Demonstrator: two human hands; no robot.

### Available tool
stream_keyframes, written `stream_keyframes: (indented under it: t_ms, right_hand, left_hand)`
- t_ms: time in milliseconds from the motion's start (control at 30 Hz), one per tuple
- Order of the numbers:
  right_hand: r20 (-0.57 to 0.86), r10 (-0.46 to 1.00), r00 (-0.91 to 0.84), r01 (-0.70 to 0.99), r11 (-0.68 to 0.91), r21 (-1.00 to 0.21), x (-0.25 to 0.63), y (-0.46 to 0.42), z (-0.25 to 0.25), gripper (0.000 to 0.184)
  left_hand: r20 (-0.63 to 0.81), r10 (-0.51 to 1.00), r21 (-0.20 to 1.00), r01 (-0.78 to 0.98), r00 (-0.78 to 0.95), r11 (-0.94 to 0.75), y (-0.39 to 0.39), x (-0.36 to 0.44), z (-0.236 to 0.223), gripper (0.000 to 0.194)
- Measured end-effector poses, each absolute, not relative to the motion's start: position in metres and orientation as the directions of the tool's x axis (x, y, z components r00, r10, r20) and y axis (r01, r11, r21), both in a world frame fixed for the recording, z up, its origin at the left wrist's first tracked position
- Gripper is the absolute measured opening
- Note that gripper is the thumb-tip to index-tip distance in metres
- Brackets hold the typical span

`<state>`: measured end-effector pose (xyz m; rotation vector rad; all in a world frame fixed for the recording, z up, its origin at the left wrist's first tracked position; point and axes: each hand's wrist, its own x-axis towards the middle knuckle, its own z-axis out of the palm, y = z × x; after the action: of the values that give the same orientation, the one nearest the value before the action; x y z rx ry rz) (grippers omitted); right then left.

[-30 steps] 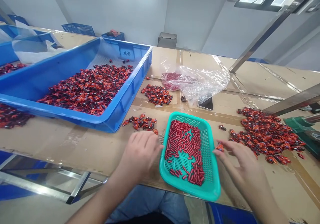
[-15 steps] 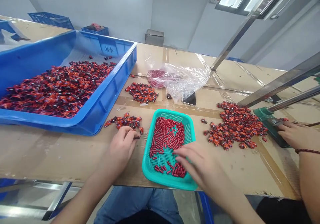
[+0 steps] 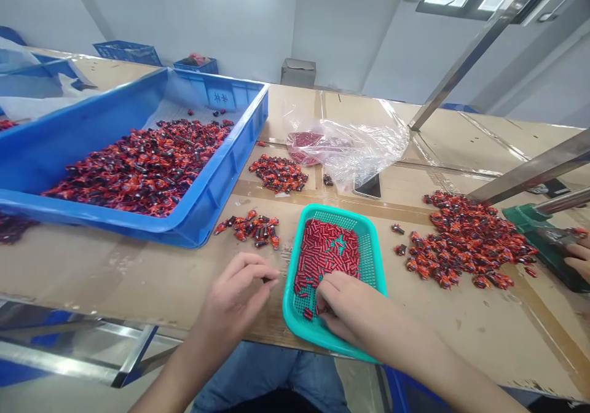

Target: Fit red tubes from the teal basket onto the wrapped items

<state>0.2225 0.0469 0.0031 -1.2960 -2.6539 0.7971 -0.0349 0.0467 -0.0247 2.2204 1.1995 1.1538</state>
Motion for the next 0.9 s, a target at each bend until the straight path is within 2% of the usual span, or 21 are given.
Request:
stream_keyframes:
  t_ms: [133,200,300,367,467,567,700,900]
  right_hand:
    - [-0.085,0.804,-0.589,0.707,0.462,-0.536,0.223,0.046,0.005,0.018]
    - [-0.026,0.846,-0.533,0.675,0.407,-0.615,0.223,0.043,0.007,0.017]
    - [0.114,0.901,-0.419,0.502,0.335,-0.798,0.22,0.037,0.011,0.013]
    - [0.197,0.901,-0.385,0.382,0.35,-0.855,0.215,0.031,0.015,0.01]
    - [0.34,0.861,-0.378,0.276,0.455,-0.847,0.205,0.022,0.019,0.008]
    - [0.46,0.811,-0.363,0.272,0.564,-0.78,0.196,0.017,0.021,0.009]
    - [0.467,0.797,-0.383,0.325,0.589,-0.74,0.192,0.015,0.022,0.011]
    - [0.305,0.858,-0.414,0.366,0.464,-0.807,0.196,0.011,0.023,0.018]
  left_hand:
    - [0.473,0.834,0.729,0.404,0.284,-0.552,0.034,-0.033,-0.016,0.025]
    - [0.469,0.841,0.765,0.35,0.271,-0.54,0.028,-0.031,-0.013,0.028]
    - [0.494,0.828,0.763,0.323,0.267,-0.56,0.021,-0.026,-0.009,0.035]
    - [0.532,0.799,0.733,0.319,0.281,-0.6,0.019,-0.023,-0.006,0.037]
    - [0.583,0.753,0.675,0.335,0.304,-0.658,0.017,-0.02,0.0,0.036]
    - [0.623,0.702,0.614,0.34,0.345,-0.712,0.014,-0.017,0.003,0.04]
    - [0.668,0.643,0.542,0.345,0.375,-0.766,0.01,-0.015,0.005,0.038]
    - [0.721,0.558,0.379,0.442,0.41,-0.813,0.006,-0.017,0.006,0.015]
